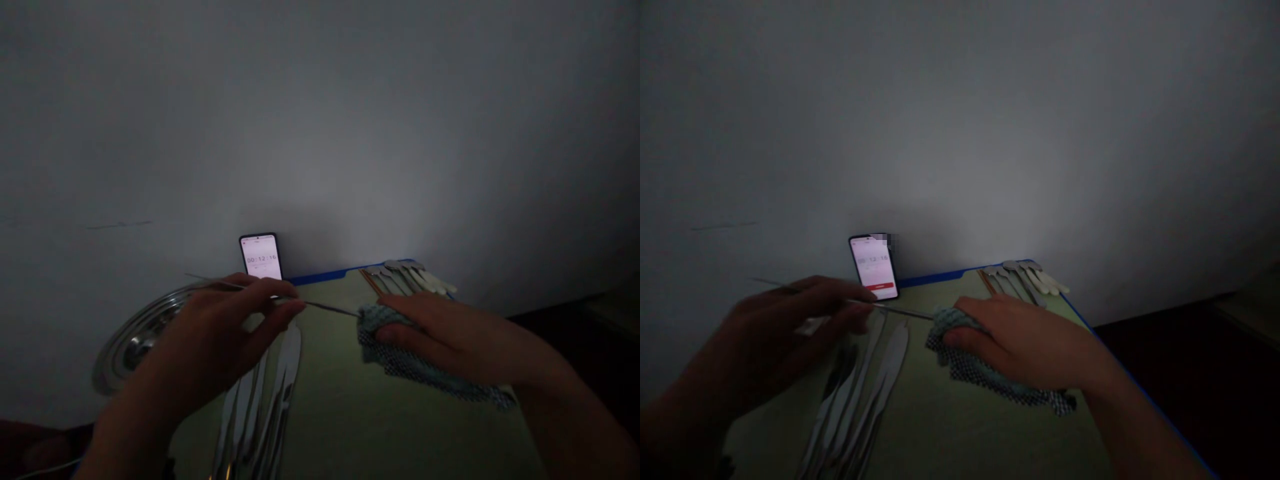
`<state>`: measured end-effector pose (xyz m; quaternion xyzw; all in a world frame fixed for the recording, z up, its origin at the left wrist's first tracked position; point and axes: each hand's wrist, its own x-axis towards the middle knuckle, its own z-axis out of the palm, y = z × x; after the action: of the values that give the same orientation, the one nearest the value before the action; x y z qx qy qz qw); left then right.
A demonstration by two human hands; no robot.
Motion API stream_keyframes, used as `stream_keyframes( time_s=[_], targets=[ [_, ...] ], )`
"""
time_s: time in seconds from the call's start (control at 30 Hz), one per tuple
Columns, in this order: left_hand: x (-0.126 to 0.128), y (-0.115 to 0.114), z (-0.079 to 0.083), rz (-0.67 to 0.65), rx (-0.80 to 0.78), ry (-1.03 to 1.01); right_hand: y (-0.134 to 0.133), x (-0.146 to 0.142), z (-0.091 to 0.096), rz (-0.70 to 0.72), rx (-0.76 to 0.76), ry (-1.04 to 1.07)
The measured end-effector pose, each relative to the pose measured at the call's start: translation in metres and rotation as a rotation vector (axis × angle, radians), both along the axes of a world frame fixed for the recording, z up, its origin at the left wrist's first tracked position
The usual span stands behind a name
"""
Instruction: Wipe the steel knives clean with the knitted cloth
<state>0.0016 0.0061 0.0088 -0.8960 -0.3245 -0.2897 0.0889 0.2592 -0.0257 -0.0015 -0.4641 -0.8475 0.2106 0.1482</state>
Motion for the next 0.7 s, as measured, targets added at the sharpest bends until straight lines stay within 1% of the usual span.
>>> stream_keyframes(
  time_s=[0.1,0.23,0.37,0.43,0.5,0.6,0.63,0.7],
  targets=[
    [0.001,-0.003,0.003,0.058,0.052,-0.054,0.001,0.000,0.003,-0.016,0.087,0.027],
    [0.010,-0.010,-0.001,0.094,0.125,-0.093,0.000,-0.008,0.002,-0.041,0.177,0.081],
    [0.012,-0.012,-0.001,0.099,0.119,-0.070,-0.001,-0.016,-0.004,0.004,0.282,0.125],
    [0.009,-0.012,0.001,0.091,0.095,-0.061,-0.001,-0.019,-0.007,0.051,0.306,0.143],
    [0.005,-0.011,0.002,0.074,0.047,-0.065,-0.001,-0.021,-0.009,0.069,0.309,0.129],
    [-0.001,-0.009,0.004,0.084,0.007,-0.082,0.001,-0.017,-0.008,0.010,0.315,0.054],
    [-0.003,-0.009,0.005,0.111,0.020,-0.092,0.002,-0.014,-0.007,-0.021,0.324,0.028],
    [-0.008,-0.008,0.007,0.208,0.085,-0.118,0.004,-0.007,-0.005,-0.071,0.346,-0.005]
  ],
)
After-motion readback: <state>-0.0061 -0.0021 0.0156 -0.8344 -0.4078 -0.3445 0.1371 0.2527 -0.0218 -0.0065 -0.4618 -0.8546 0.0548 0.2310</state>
